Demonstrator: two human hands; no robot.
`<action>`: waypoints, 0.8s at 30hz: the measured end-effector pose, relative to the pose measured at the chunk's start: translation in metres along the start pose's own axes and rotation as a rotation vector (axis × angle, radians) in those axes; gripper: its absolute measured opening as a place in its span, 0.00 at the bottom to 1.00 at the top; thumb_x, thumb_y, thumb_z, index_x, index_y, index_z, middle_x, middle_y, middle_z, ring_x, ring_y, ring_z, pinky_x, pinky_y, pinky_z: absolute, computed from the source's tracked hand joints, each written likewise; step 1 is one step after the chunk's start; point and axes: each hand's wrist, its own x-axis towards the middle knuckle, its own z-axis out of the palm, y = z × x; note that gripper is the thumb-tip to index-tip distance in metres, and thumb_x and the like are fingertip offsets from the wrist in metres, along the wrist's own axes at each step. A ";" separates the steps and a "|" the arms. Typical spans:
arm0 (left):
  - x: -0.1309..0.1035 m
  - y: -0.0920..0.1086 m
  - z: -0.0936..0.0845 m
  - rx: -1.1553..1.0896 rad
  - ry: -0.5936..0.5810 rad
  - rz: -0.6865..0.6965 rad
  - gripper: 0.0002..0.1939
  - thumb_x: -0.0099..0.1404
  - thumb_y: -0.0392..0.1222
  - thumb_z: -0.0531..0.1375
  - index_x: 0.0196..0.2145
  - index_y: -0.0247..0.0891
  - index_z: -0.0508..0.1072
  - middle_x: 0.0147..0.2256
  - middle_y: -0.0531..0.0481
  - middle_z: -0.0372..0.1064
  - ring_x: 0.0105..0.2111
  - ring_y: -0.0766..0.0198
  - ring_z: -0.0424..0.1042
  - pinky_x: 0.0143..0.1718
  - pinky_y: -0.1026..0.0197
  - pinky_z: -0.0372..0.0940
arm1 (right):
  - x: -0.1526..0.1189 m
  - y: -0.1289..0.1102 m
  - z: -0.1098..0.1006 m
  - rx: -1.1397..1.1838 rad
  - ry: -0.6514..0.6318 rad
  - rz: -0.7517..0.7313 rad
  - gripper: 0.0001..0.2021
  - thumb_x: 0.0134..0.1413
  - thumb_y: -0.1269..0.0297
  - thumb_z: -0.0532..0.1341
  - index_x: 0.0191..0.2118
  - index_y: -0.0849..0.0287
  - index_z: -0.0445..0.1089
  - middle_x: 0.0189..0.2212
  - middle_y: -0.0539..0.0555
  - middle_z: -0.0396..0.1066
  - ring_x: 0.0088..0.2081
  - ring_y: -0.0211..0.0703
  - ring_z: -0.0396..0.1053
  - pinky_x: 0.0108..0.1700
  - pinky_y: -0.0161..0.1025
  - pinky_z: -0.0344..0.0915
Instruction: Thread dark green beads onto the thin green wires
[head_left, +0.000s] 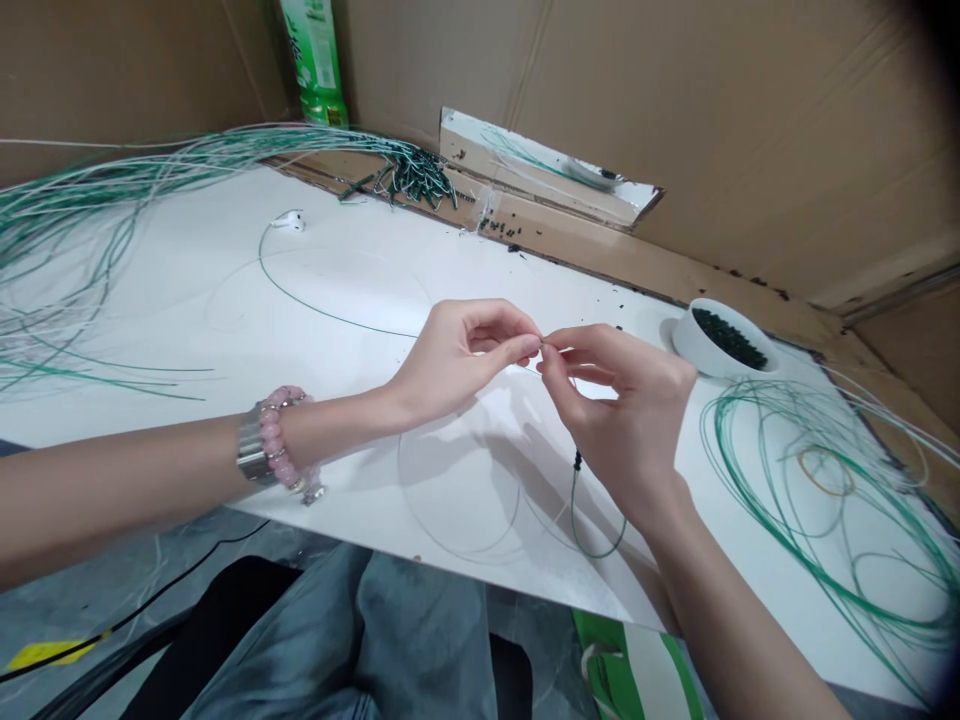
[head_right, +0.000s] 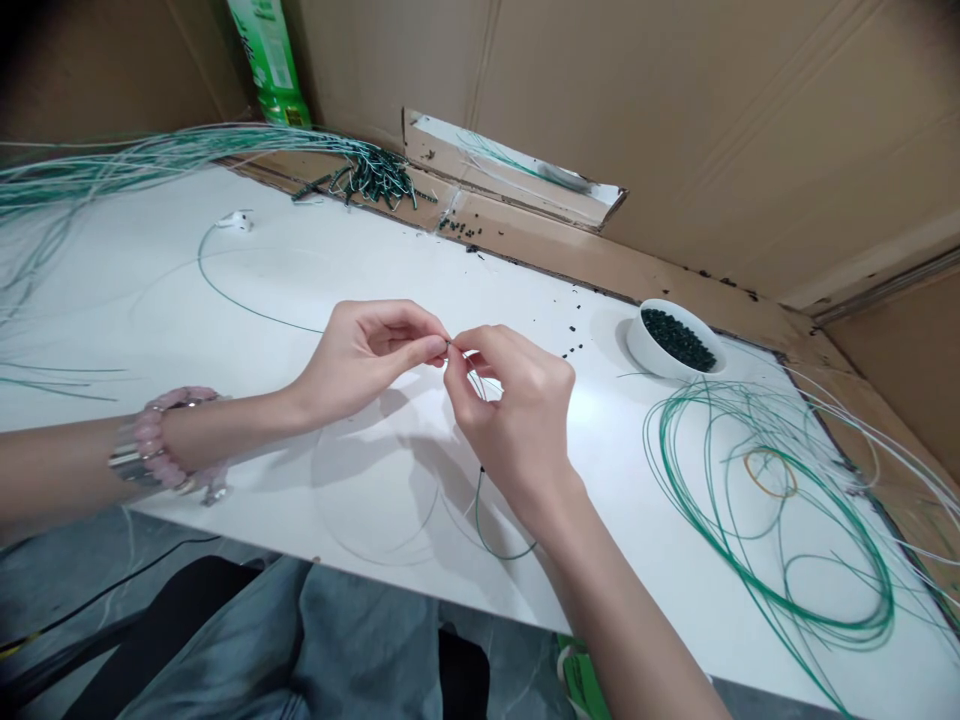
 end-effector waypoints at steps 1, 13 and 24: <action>0.001 0.000 -0.001 -0.001 0.001 0.000 0.02 0.56 0.34 0.62 0.27 0.33 0.74 0.26 0.52 0.72 0.29 0.68 0.72 0.34 0.66 0.69 | 0.000 0.001 0.000 0.017 -0.012 0.017 0.04 0.50 0.73 0.60 0.27 0.61 0.72 0.25 0.50 0.74 0.25 0.35 0.71 0.26 0.31 0.71; 0.004 -0.001 -0.005 0.093 0.001 0.014 0.04 0.57 0.35 0.61 0.26 0.33 0.74 0.26 0.52 0.72 0.28 0.70 0.71 0.33 0.67 0.68 | 0.001 0.009 0.003 0.373 0.000 0.248 0.02 0.49 0.70 0.64 0.27 0.62 0.73 0.23 0.49 0.74 0.25 0.38 0.74 0.26 0.31 0.71; 0.010 -0.002 -0.014 0.322 -0.041 0.197 0.04 0.57 0.35 0.59 0.25 0.33 0.71 0.24 0.52 0.70 0.25 0.71 0.68 0.30 0.68 0.65 | 0.007 0.010 -0.003 0.269 -0.241 0.411 0.02 0.44 0.71 0.62 0.24 0.62 0.69 0.23 0.51 0.73 0.30 0.41 0.74 0.28 0.32 0.70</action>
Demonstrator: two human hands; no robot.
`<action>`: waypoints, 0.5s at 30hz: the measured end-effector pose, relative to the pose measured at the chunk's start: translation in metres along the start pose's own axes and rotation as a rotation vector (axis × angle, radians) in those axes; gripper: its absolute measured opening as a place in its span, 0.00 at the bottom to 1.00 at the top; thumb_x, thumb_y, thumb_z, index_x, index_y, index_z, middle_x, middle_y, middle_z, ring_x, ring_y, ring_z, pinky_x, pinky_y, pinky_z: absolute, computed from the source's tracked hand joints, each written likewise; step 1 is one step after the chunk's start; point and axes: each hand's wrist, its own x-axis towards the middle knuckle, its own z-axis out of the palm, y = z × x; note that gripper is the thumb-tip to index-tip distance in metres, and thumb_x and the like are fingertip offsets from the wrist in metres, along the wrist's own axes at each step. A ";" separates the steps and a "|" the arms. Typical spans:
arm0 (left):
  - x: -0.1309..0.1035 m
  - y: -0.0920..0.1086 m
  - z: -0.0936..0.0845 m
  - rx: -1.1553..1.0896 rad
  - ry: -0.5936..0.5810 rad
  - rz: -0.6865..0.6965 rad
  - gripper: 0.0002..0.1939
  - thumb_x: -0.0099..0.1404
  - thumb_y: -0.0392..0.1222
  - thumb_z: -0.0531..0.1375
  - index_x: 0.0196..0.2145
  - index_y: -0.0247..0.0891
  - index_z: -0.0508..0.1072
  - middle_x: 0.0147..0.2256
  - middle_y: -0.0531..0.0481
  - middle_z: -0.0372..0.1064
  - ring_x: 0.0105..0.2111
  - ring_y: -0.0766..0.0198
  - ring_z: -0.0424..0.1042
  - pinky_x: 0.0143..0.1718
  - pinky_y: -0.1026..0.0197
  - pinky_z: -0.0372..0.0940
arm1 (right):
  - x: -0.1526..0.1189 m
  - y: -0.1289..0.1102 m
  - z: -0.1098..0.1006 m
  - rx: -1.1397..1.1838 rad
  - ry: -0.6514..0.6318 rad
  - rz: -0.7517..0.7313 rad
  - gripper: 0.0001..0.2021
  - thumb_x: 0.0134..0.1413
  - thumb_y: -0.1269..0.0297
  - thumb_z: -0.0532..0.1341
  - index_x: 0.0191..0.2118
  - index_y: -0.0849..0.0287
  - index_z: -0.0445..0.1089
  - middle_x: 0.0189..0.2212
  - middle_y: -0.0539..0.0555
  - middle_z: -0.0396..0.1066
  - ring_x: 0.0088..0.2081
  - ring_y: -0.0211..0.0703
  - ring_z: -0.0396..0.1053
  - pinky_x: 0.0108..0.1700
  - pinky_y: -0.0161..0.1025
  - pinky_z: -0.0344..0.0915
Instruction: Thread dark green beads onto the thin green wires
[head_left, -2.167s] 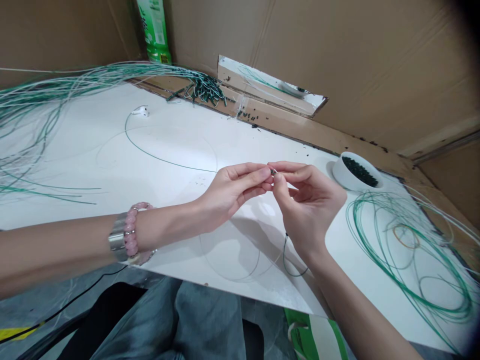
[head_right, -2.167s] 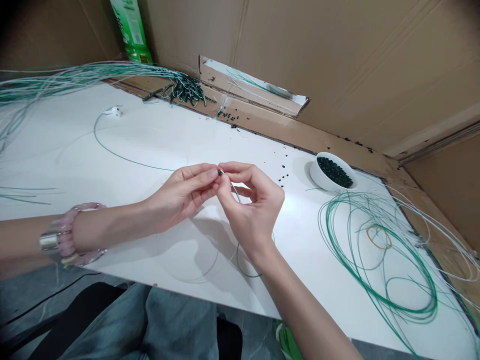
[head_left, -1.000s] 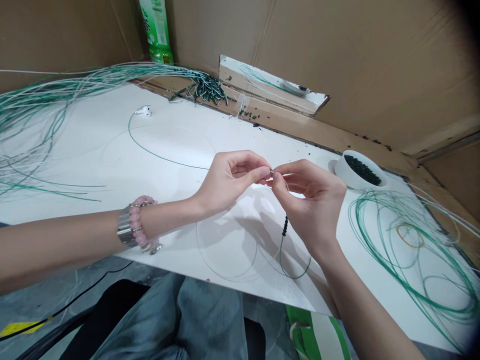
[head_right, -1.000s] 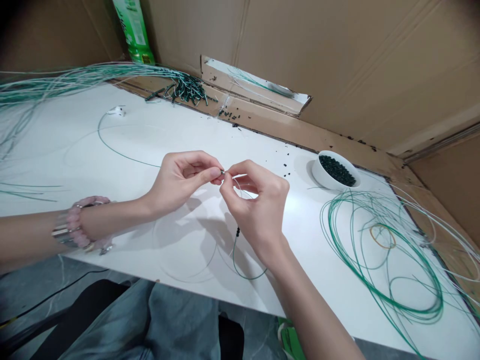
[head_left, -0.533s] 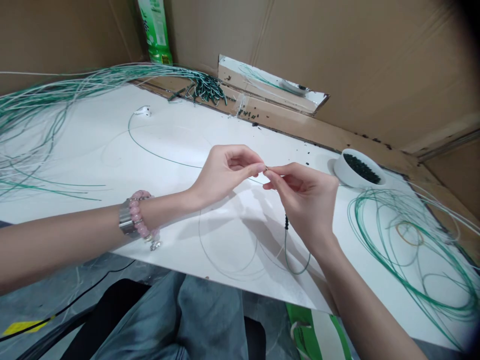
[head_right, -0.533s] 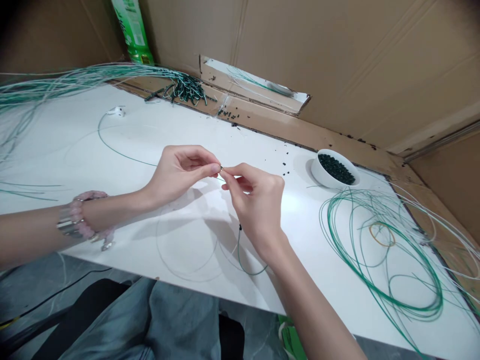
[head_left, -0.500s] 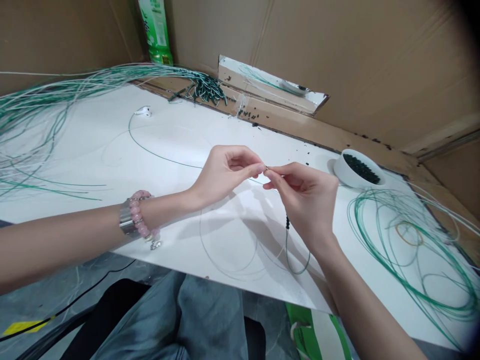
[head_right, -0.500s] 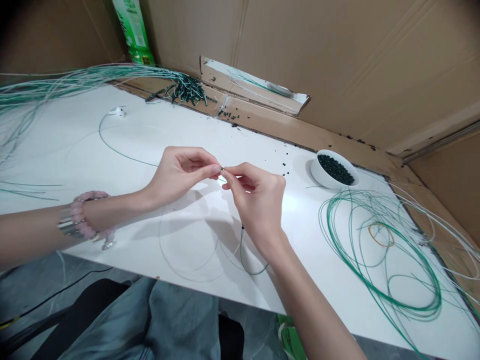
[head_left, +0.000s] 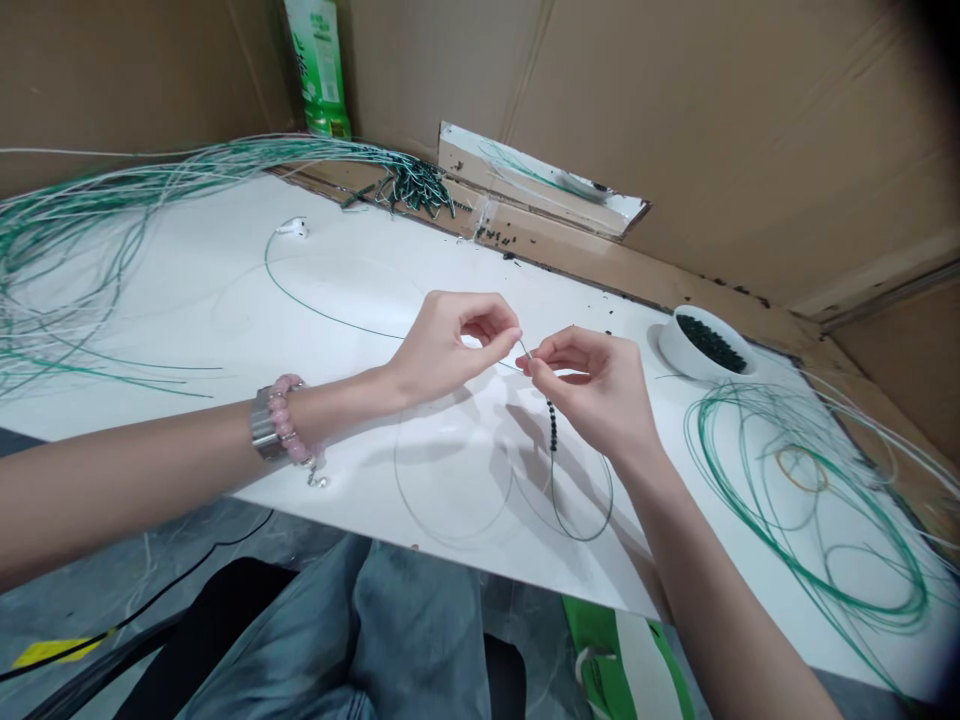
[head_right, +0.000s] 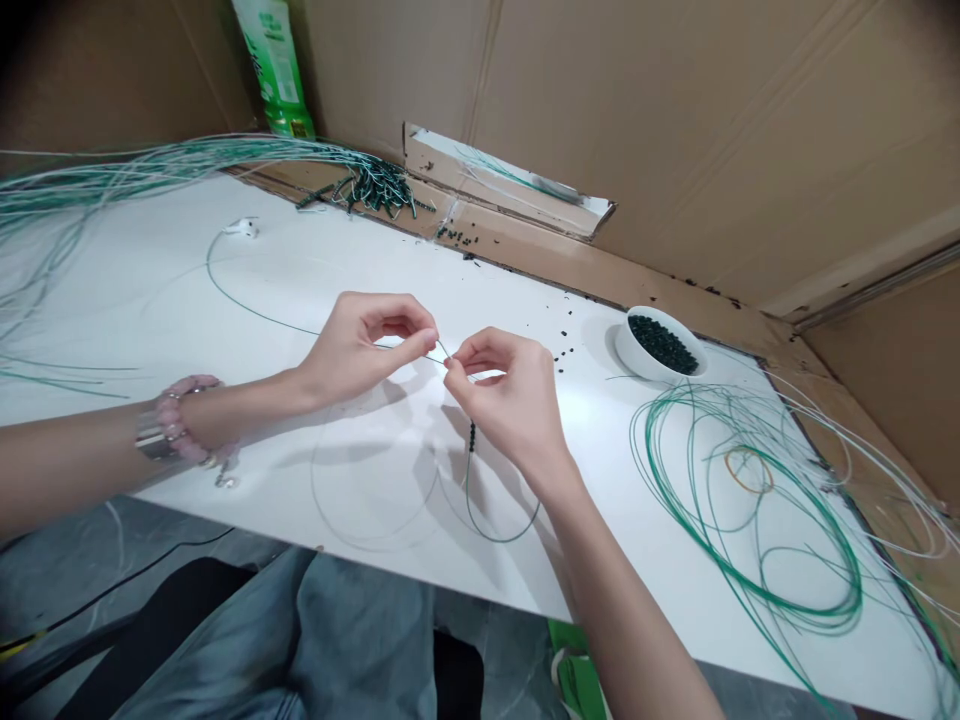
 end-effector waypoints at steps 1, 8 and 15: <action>0.001 -0.001 -0.001 -0.002 0.018 -0.002 0.04 0.57 0.36 0.59 0.26 0.33 0.71 0.24 0.52 0.69 0.25 0.71 0.67 0.30 0.68 0.65 | 0.002 0.000 -0.004 -0.025 -0.052 0.034 0.03 0.43 0.72 0.61 0.23 0.62 0.68 0.24 0.52 0.73 0.31 0.42 0.75 0.28 0.32 0.70; 0.003 -0.001 -0.002 0.018 0.044 -0.060 0.07 0.57 0.40 0.59 0.25 0.34 0.70 0.24 0.51 0.68 0.26 0.70 0.67 0.31 0.66 0.64 | 0.013 0.007 -0.019 0.074 -0.142 0.033 0.08 0.47 0.63 0.62 0.31 0.62 0.73 0.32 0.55 0.76 0.35 0.40 0.73 0.35 0.35 0.70; 0.003 -0.006 0.001 0.004 -0.078 -0.131 0.07 0.56 0.41 0.60 0.26 0.33 0.72 0.25 0.50 0.70 0.26 0.69 0.69 0.32 0.66 0.65 | 0.014 0.021 0.009 0.376 -0.092 -0.002 0.06 0.45 0.64 0.63 0.27 0.62 0.72 0.23 0.51 0.73 0.27 0.35 0.72 0.32 0.33 0.69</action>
